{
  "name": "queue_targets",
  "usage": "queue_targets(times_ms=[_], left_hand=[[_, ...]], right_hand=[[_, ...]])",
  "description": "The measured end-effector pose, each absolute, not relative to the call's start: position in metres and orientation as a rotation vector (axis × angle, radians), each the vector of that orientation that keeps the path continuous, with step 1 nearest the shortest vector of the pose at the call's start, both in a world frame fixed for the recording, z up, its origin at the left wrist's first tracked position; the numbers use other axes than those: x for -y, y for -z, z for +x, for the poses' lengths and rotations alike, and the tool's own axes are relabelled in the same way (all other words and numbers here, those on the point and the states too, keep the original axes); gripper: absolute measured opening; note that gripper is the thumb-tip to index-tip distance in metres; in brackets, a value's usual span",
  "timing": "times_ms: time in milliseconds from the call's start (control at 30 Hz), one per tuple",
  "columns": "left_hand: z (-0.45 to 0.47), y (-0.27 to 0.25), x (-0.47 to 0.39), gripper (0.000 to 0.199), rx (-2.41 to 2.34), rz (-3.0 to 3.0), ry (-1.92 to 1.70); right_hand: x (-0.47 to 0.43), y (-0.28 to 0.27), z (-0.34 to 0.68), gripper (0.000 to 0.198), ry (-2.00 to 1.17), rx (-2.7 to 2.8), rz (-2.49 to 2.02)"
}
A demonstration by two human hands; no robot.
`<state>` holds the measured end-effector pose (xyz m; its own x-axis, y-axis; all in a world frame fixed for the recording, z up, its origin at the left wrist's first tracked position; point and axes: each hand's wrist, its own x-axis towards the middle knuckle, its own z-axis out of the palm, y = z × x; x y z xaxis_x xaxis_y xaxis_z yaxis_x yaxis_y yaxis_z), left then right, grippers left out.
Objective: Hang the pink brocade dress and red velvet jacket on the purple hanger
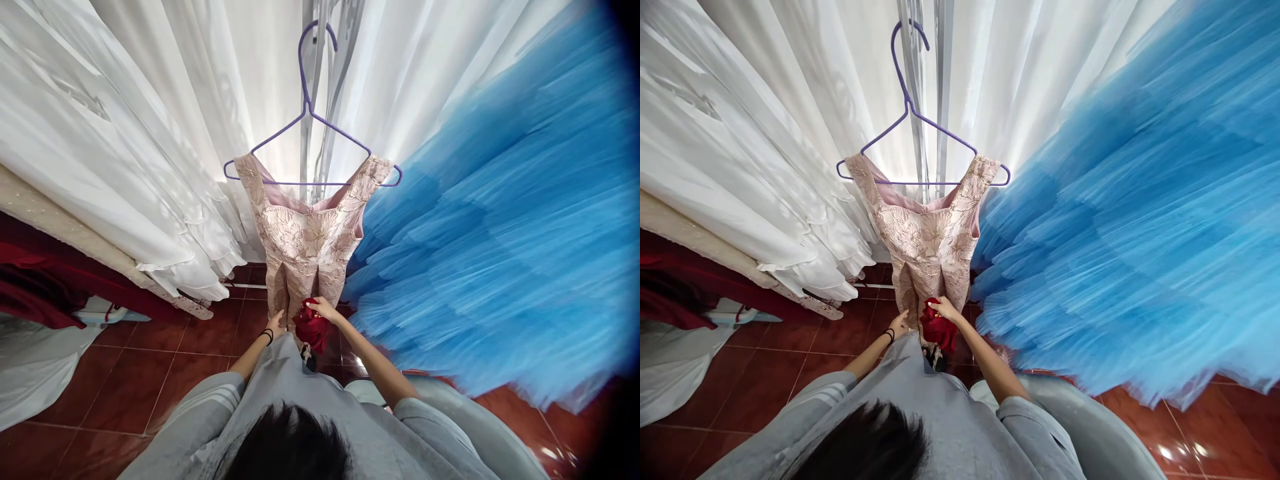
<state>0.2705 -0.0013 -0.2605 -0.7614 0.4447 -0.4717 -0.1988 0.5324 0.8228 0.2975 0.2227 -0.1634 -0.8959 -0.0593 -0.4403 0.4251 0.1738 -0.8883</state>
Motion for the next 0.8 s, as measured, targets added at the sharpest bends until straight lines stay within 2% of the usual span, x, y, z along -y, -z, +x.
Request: queue_targets(times_ms=[67, 133, 333, 433, 500, 567, 633, 800], left_hand=[[0.256, 0.258, -0.011, 0.082, -2.166, 0.303, -1.274], [0.248, 0.254, -0.028, 0.089, -2.192, 0.424, -1.275], [0.258, 0.231, -0.081, 0.074, -2.075, 0.708, -1.369], [0.261, 0.203, -0.090, 0.046, -2.077, 0.763, -1.365], [0.263, 0.178, -0.087, 0.036, -2.233, 0.718, -1.358], [0.270, 0.153, -0.080, 0.044, -2.338, 0.712, -1.444], [0.280, 0.131, -0.076, 0.053, -2.195, 0.801, -1.596], [0.293, 0.098, -0.081, 0.053, -1.768, 0.913, -1.675]], right_hand=[[-0.235, 0.145, 0.297, 0.042, 1.780, -2.002, 0.211], [-0.251, 0.117, 0.299, 0.042, 1.765, -1.975, 0.055], [-0.293, 0.027, 0.307, 0.036, 1.472, -2.246, -0.392], [-0.303, 0.008, 0.314, 0.023, 1.227, -2.655, -0.338], [-0.306, 0.003, 0.324, 0.023, 0.965, -3.036, -0.144], [-0.306, 0.000, 0.335, 0.032, 0.717, -3.389, 0.079], [-0.303, -0.006, 0.345, 0.037, 0.591, -3.682, 0.177], [-0.286, -0.031, 0.346, 0.038, 0.386, -4.044, -0.150]])
